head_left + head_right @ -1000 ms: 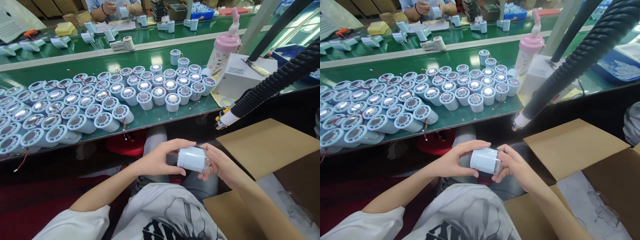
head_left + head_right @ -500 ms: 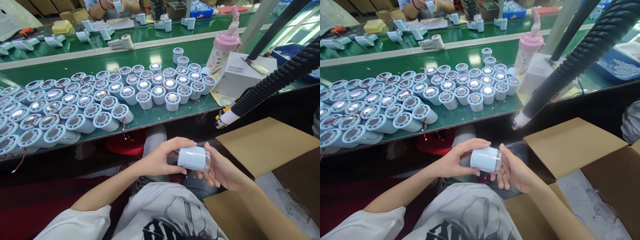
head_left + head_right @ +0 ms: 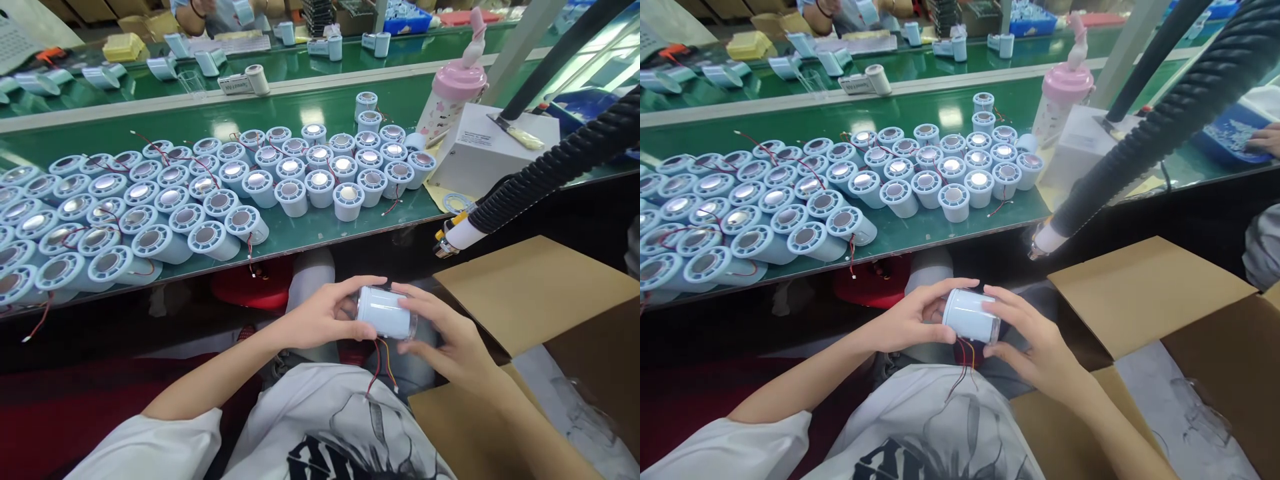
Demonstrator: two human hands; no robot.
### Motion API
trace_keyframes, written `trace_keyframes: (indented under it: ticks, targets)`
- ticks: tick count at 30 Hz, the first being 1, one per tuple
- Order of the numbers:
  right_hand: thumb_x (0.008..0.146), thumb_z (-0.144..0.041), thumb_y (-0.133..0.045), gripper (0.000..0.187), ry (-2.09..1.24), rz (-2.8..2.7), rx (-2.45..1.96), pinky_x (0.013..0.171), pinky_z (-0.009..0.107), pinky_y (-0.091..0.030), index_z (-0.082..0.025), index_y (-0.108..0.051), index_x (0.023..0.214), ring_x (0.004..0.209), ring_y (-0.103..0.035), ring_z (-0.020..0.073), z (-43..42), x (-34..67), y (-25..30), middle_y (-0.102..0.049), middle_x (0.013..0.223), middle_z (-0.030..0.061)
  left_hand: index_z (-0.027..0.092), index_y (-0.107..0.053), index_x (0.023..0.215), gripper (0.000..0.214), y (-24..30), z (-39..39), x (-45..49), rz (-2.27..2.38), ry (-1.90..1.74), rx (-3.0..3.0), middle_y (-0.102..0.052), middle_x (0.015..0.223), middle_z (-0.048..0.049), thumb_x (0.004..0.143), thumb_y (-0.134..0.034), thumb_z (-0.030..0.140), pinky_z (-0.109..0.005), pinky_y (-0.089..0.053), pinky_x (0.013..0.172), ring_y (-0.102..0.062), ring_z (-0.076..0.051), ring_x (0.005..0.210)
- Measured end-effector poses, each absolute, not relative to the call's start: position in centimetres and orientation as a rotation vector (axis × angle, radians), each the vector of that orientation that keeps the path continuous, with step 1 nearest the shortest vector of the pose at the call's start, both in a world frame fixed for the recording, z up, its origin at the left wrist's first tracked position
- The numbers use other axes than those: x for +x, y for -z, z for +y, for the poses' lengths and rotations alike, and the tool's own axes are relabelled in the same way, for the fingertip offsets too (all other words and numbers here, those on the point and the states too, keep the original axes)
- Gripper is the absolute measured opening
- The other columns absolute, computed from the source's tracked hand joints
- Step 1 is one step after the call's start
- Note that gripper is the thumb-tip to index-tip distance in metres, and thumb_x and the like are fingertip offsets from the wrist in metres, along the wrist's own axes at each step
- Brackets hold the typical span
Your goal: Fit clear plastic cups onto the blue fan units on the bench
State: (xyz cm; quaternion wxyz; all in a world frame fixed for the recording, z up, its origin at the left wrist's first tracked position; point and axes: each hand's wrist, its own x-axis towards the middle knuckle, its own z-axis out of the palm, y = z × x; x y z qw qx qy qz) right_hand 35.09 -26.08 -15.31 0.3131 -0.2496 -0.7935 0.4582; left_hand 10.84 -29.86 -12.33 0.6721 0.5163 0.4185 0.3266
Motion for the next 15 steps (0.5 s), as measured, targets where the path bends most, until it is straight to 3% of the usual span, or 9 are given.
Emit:
trace_keyframes:
  ticks: [3, 6, 11, 15]
  targets:
    - [0.088, -0.030, -0.069, 0.045, -1.771, -1.685, -0.742, 0.089, 0.033, -0.058, -0.034, -0.055, 0.132, 0.113, -0.063, 0.0235, -26.2, 35.0, 15.0, -0.063, 0.128, 0.0059, 0.031, -0.050, 0.138, 0.075, 12.1, -29.8, 10.6, 0.885, -0.781, 1.275, -0.054, 0.137, -0.0083, 0.071, -0.081, 0.026, -0.036, -0.051, 0.099, -0.059, -0.025, 0.118]
    - [0.085, -0.028, -0.073, 0.045, -1.989, -1.494, -0.797, 0.077, 0.028, -0.060, -0.035, -0.061, 0.127, 0.090, -0.070, 0.0185, -26.3, 35.0, 14.8, -0.071, 0.108, 0.0019, 0.032, -0.047, 0.141, 0.073, 12.1, -29.9, 10.5, 0.855, -0.777, 1.226, -0.050, 0.143, -0.0079, 0.076, -0.077, 0.021, -0.038, -0.048, 0.104, -0.056, -0.025, 0.123]
    - [0.076, -0.014, -0.075, 0.048, -1.958, -1.514, -1.001, 0.068, 0.024, -0.058, -0.032, -0.068, 0.120, 0.065, -0.067, 0.0136, -26.2, 34.7, 14.8, -0.072, 0.079, -0.0039, 0.032, -0.034, 0.148, 0.083, 13.0, -30.1, 10.8, 0.807, -0.686, 1.027, -0.052, 0.142, -0.0084, 0.077, -0.075, 0.019, -0.037, -0.050, 0.099, -0.059, -0.025, 0.120]
    - [0.077, -0.027, -0.074, 0.050, -2.034, -1.463, -1.039, 0.074, 0.031, -0.058, -0.024, -0.064, 0.126, 0.073, -0.069, 0.0176, -27.1, 33.6, 15.0, -0.073, 0.090, 0.0017, 0.030, -0.037, 0.146, 0.075, 13.2, -29.9, 10.8, 0.912, -0.581, 0.905, -0.064, 0.126, -0.0061, 0.081, -0.072, 0.024, -0.028, -0.054, 0.082, -0.067, -0.019, 0.098]
